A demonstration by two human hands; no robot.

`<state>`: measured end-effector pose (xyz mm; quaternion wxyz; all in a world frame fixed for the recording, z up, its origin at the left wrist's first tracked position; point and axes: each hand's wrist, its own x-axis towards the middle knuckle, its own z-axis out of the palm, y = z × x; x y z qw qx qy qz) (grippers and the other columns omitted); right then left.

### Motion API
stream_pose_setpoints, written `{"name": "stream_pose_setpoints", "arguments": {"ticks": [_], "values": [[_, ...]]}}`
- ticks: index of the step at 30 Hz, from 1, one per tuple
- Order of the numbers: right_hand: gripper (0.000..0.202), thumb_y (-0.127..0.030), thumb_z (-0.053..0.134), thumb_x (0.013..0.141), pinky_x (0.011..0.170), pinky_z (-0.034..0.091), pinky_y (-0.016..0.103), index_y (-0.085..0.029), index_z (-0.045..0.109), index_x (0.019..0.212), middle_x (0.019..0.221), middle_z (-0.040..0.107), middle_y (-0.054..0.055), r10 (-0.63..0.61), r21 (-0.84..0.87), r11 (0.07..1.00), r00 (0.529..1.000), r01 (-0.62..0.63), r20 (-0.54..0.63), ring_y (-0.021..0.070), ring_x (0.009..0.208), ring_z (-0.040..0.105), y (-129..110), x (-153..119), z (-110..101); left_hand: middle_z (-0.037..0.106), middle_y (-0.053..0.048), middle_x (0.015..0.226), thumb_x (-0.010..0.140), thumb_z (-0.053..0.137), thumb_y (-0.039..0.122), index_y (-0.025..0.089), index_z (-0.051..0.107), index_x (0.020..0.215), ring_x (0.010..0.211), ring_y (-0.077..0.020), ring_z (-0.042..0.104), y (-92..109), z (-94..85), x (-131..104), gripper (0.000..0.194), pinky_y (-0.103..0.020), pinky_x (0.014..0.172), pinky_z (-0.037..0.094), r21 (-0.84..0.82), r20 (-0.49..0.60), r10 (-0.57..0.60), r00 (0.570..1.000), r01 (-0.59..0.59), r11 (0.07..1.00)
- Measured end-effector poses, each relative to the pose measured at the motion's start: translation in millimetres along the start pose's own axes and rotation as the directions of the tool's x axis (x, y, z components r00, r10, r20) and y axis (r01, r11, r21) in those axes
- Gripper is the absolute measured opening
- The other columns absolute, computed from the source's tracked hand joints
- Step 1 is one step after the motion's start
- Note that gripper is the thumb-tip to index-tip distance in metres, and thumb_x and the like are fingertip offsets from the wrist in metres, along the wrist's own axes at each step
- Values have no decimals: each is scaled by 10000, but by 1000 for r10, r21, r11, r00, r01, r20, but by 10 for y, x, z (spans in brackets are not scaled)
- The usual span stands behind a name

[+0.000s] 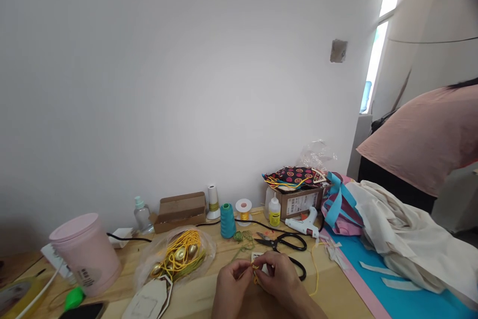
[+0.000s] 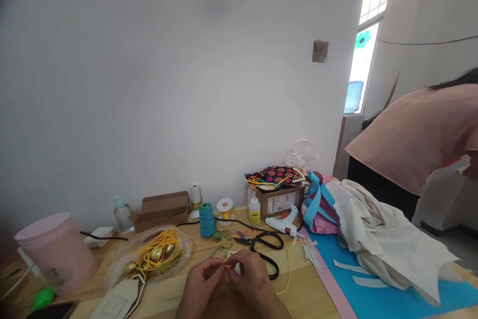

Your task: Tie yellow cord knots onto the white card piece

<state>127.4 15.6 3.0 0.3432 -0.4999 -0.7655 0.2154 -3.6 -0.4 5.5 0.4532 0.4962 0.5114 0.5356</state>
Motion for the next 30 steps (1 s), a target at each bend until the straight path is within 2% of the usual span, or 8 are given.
{"name": "stream_pose_setpoints", "arguments": {"ticks": [10,16,22,30], "values": [[156,-214,488,650,474,306,173,-223,626,724,618,596,-19,9,-8,1000,1000,-9,4,77,478,433,-4,15,-3,670,-40,549,444,682,254,131,642,537,571,-189,599,-77,-13,48,160,-255,567,463,-145,-91,-87,992,73,987],[180,-213,476,664,457,297,167,-226,625,763,644,596,-20,10,35,999,1000,-11,26,72,475,423,-3,1,-5,657,-25,545,444,687,238,126,619,547,572,-173,596,-42,-13,53,167,-246,573,457,-251,-50,-127,991,110,962],[206,-184,464,664,494,320,172,-215,629,783,659,598,-7,-22,52,998,1000,21,20,86,523,456,-7,-6,7,657,-48,631,439,690,190,129,620,624,653,-184,597,42,27,13,207,-257,617,464,-218,-40,-66,997,55,974],[202,-211,451,684,499,315,178,-238,635,764,631,597,-14,-39,20,999,999,38,29,89,524,467,-12,3,1,664,-63,661,480,672,208,127,622,630,684,-195,599,1,8,21,178,-264,647,467,-179,-46,-52,998,43,983]]}}
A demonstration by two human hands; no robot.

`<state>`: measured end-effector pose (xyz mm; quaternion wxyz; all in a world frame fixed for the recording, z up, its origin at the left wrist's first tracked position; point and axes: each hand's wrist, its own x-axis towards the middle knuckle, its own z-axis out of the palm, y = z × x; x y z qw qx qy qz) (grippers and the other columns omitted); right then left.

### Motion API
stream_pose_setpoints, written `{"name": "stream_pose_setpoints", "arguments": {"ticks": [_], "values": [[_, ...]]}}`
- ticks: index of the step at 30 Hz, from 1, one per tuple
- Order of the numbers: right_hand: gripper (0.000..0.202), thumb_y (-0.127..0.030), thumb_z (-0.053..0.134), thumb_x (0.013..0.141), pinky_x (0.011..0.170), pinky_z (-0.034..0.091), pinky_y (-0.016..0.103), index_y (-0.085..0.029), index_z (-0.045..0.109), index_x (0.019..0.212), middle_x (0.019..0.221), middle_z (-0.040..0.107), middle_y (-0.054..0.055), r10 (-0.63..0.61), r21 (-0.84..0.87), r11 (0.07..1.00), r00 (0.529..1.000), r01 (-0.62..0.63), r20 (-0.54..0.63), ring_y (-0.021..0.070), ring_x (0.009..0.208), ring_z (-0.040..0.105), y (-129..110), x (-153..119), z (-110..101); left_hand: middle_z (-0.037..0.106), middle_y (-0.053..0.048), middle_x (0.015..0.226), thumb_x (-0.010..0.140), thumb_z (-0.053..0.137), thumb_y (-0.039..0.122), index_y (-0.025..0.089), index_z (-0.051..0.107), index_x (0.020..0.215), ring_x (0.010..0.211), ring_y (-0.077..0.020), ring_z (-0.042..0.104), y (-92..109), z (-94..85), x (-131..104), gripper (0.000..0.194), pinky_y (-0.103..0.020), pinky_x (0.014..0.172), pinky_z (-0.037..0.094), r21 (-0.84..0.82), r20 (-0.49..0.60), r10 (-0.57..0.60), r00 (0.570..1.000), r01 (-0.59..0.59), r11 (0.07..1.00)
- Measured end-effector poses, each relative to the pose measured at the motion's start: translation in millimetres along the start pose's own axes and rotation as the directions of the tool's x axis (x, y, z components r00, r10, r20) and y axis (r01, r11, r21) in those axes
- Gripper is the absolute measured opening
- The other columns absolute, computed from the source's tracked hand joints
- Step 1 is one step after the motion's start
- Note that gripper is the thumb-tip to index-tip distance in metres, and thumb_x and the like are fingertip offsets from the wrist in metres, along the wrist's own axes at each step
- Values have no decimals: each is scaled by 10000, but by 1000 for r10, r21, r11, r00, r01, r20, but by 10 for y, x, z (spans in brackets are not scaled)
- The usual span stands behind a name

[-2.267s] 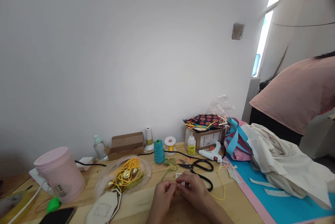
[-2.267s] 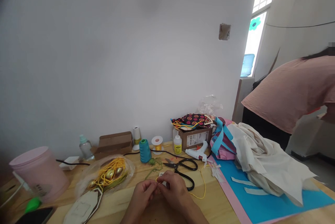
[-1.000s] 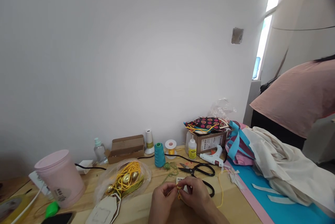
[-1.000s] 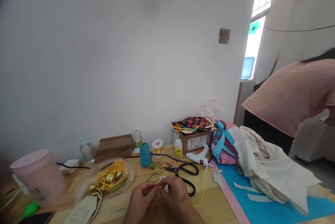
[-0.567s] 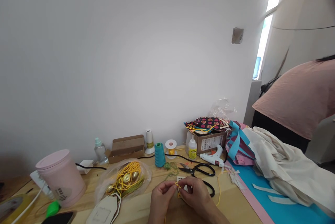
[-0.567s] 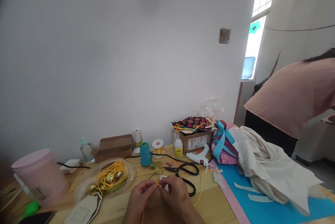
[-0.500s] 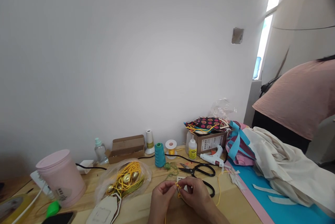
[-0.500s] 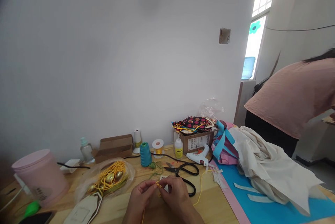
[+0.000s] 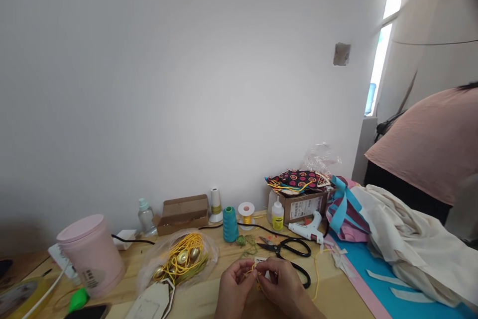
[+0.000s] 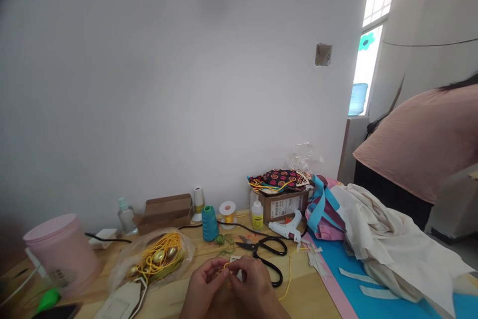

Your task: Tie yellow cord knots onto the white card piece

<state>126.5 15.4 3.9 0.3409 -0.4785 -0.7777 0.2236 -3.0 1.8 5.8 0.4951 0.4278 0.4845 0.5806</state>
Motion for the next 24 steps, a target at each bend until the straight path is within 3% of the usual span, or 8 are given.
{"name": "stream_pose_setpoints", "arguments": {"ticks": [4,14,18,24], "values": [[183,-247,461,687,504,312,179,-243,638,732,612,595,-11,1,-37,999,1000,-1,-12,100,552,483,-8,4,-23,663,-51,635,474,673,205,129,618,618,660,-194,602,-12,-8,8,172,-263,631,473,12,-3,-3,1000,3,1000],[127,-158,469,622,562,322,192,-207,585,638,624,581,-8,-3,-132,991,996,-9,-92,110,580,486,-5,-29,-25,651,-69,640,495,661,228,129,615,612,663,-206,596,-51,16,18,160,-265,614,472,77,55,30,998,-35,996],[120,-103,463,581,564,319,184,-189,546,596,598,543,-15,-22,-101,995,990,9,-137,104,585,473,-8,-21,-13,648,-65,653,528,636,272,131,624,639,635,-182,583,-110,7,42,180,-232,567,460,188,54,55,997,-64,980],[124,-72,440,544,508,315,169,-171,514,553,657,486,-7,-27,18,999,992,30,-126,94,588,453,14,16,13,638,-37,593,577,576,243,134,632,659,390,-86,456,-212,13,65,148,-167,367,337,410,89,149,985,-173,895]]}}
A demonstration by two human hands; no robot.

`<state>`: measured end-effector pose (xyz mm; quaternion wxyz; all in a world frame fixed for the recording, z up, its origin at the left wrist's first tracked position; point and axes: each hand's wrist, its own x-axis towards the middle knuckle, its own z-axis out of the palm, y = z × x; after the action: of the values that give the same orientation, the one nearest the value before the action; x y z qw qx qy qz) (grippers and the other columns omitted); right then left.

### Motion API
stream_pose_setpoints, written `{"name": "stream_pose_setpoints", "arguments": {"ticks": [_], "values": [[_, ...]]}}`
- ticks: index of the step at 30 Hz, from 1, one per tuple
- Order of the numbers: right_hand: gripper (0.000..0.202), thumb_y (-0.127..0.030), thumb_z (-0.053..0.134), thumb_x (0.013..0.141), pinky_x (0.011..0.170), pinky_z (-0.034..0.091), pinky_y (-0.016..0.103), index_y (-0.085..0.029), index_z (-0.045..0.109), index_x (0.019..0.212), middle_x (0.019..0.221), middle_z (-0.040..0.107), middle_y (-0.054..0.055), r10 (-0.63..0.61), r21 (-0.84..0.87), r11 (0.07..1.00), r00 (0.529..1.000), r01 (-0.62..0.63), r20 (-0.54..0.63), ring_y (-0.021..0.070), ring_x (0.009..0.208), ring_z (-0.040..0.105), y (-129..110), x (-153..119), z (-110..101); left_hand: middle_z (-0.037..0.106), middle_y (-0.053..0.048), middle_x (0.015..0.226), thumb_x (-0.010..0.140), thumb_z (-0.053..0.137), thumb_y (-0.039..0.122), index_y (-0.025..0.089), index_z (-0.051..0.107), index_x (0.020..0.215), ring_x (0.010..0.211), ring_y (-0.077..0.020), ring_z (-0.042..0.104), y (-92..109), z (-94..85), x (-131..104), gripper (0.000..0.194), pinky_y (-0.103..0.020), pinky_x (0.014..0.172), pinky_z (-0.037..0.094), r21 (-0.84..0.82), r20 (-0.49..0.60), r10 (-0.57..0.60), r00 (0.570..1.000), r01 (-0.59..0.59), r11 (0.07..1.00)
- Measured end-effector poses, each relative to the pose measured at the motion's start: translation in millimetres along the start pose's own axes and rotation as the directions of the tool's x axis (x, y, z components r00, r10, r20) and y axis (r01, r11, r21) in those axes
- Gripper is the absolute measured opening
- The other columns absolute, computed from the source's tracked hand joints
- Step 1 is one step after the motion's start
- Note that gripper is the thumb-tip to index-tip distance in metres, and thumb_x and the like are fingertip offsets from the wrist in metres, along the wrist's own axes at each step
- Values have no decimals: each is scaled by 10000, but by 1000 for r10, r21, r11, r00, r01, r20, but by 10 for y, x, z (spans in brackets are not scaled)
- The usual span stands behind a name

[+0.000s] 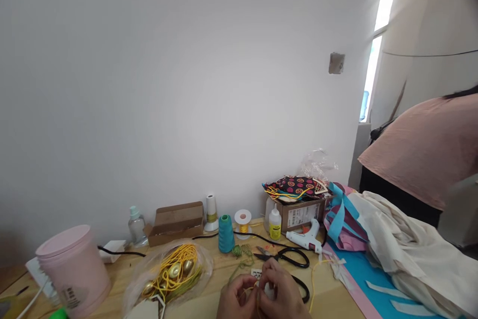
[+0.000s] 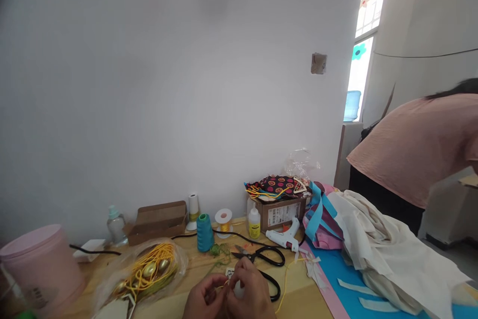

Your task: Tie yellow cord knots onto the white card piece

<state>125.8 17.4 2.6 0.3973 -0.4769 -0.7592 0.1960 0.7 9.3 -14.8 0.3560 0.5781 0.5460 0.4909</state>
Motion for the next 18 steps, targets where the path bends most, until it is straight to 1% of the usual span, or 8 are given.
{"name": "stream_pose_setpoints", "arguments": {"ticks": [3,6,8,10,12,15,16,18], "values": [[128,-64,432,545,513,325,168,-163,509,526,670,468,0,1,69,998,1000,-2,4,98,612,459,7,18,20,636,-43,583,570,562,216,133,634,638,390,-85,449,-65,38,10,129,-162,361,315,4,-26,33,999,-33,999],[131,-67,433,556,500,325,172,-163,517,527,662,471,2,-4,105,994,1000,3,12,102,598,457,7,15,25,623,-38,557,556,566,206,129,632,627,349,-69,409,-129,60,28,124,-160,336,278,-20,-30,11,999,-12,1000],[103,-101,451,585,476,320,177,-167,526,559,658,478,3,-15,122,992,1000,14,8,101,561,446,23,9,13,614,-35,543,553,560,201,128,628,612,339,-63,387,-159,64,39,116,-161,332,265,-44,-36,5,999,-7,999],[74,-167,463,630,468,326,187,-169,528,595,647,487,5,2,135,991,999,3,-35,104,534,439,75,27,-15,608,-32,537,537,556,180,124,625,610,335,-57,366,-174,62,46,115,-160,336,258,-69,-49,-10,999,7,998],[113,-253,455,670,481,346,203,-169,531,668,640,504,11,90,129,989,987,-72,-136,118,532,452,165,95,-62,602,-26,525,513,548,147,116,622,613,322,-45,330,-176,62,48,128,-158,336,241,-82,-59,-44,997,39,996],[316,-373,450,675,528,378,240,-153,491,899,680,544,26,276,95,961,907,-259,-318,150,567,499,304,320,-168,595,-19,515,493,531,121,112,617,600,316,-35,299,-166,68,49,138,-157,341,225,-101,-71,-81,994,74,992],[375,-399,467,656,540,383,248,-152,475,938,725,558,39,301,75,953,893,-293,-334,158,587,515,334,416,-206,593,-17,512,490,529,121,113,616,595,316,-34,297,-164,71,50,137,-158,343,223,-105,-74,-84,994,76,992],[423,-437,499,615,576,385,258,-159,478,933,823,569,66,317,2,942,886,-336,-338,190,699,537,354,607,-271,588,-12,506,484,527,121,120,615,585,315,-35,296,-168,74,56,134,-159,343,217,-107,-81,-93,992,84,991]]}}
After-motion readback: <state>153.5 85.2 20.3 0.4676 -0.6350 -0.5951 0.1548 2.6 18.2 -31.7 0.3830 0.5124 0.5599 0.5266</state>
